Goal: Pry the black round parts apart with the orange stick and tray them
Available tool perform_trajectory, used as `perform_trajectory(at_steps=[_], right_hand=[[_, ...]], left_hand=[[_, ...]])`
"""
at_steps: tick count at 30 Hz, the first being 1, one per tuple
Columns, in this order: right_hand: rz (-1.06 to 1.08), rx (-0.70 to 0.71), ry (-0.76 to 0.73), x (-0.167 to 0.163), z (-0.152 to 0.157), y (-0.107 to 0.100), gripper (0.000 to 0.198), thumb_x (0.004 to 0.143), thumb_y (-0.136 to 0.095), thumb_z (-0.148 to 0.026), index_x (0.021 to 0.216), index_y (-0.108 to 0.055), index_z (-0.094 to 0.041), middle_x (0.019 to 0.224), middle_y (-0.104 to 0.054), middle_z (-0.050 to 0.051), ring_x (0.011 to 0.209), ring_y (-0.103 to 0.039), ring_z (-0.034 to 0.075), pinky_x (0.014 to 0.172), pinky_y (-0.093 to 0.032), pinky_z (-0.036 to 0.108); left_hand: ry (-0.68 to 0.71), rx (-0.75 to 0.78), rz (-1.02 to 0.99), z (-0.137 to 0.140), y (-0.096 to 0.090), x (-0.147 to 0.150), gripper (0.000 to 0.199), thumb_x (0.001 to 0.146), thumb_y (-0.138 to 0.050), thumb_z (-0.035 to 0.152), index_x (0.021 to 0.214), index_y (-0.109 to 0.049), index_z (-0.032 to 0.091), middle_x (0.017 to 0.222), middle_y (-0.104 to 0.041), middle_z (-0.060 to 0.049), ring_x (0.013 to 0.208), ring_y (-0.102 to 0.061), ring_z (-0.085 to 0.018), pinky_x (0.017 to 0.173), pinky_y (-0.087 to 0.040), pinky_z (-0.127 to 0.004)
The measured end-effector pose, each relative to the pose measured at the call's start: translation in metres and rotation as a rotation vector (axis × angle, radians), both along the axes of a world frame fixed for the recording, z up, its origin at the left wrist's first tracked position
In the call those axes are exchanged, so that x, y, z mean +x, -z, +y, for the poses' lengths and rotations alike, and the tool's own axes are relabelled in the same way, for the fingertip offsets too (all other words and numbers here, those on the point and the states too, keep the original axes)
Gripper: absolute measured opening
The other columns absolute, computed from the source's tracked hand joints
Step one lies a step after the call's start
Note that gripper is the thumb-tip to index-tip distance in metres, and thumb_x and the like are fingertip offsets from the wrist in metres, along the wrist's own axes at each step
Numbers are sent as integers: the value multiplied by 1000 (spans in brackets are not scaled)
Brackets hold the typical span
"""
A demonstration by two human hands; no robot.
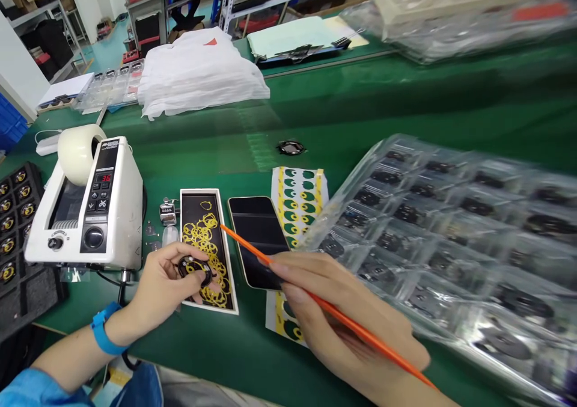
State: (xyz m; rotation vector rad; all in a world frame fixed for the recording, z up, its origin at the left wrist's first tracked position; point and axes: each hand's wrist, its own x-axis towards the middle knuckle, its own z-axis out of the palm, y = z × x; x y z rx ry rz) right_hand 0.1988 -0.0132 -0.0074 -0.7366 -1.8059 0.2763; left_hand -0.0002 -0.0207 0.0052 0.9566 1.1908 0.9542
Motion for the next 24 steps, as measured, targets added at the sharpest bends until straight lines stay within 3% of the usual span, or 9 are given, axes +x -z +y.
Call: perform_trajectory(at_steps=[5,9,12,14,19,24], right_hand=[[-20,-24,-18,3,-2,3,27,96,-36,-12,111,-57,-19,89,-63,10,81,-64,22,65,-54,36],[-33,-28,19,-3,-7,5,25,100,-33,-16,95,-57,-20,80,-61,7,73,-64,19,61,-54,31],[-82,-117,-21,-14,-10,7,21,98,-37,-11,98,-56,-20,66,-55,0,51,-55,12,45,-47,22],[-112,-154,6,-21,-10,8,16,96,-44,-9,99,-56,-19,64,-54,-2,48,-53,10,42,-43,20],[-114,-215,60,-27,-7,11,12,90,-53,-7,88,-59,-17,69,-59,0,54,-56,10,42,-39,19],[-107,-247,75,-27,-6,14,14,90,-52,-7,88,-61,-16,71,-62,2,52,-53,10,42,-38,20]], left_hand=[[23,24,25,0,-6,2,10,68,-69,15,75,-62,15,63,-59,3,36,-51,-5,33,-36,-14],[-9,27,31,-2,-9,7,11,69,-69,18,78,-64,15,64,-63,1,38,-53,-6,37,-43,-16],[12,34,-5,-6,-6,11,23,72,-69,19,95,-68,16,82,-72,-5,60,-67,-14,57,-57,-23],[46,52,-37,-9,-4,13,30,75,-67,17,105,-67,18,97,-73,-7,76,-70,-17,72,-60,-28],[113,127,-47,-17,4,14,40,84,-56,12,122,-61,23,123,-65,-8,106,-66,-22,95,-55,-34],[190,148,-14,-23,10,13,47,92,-46,12,137,-49,26,143,-51,-7,133,-48,-24,109,-45,-36]])
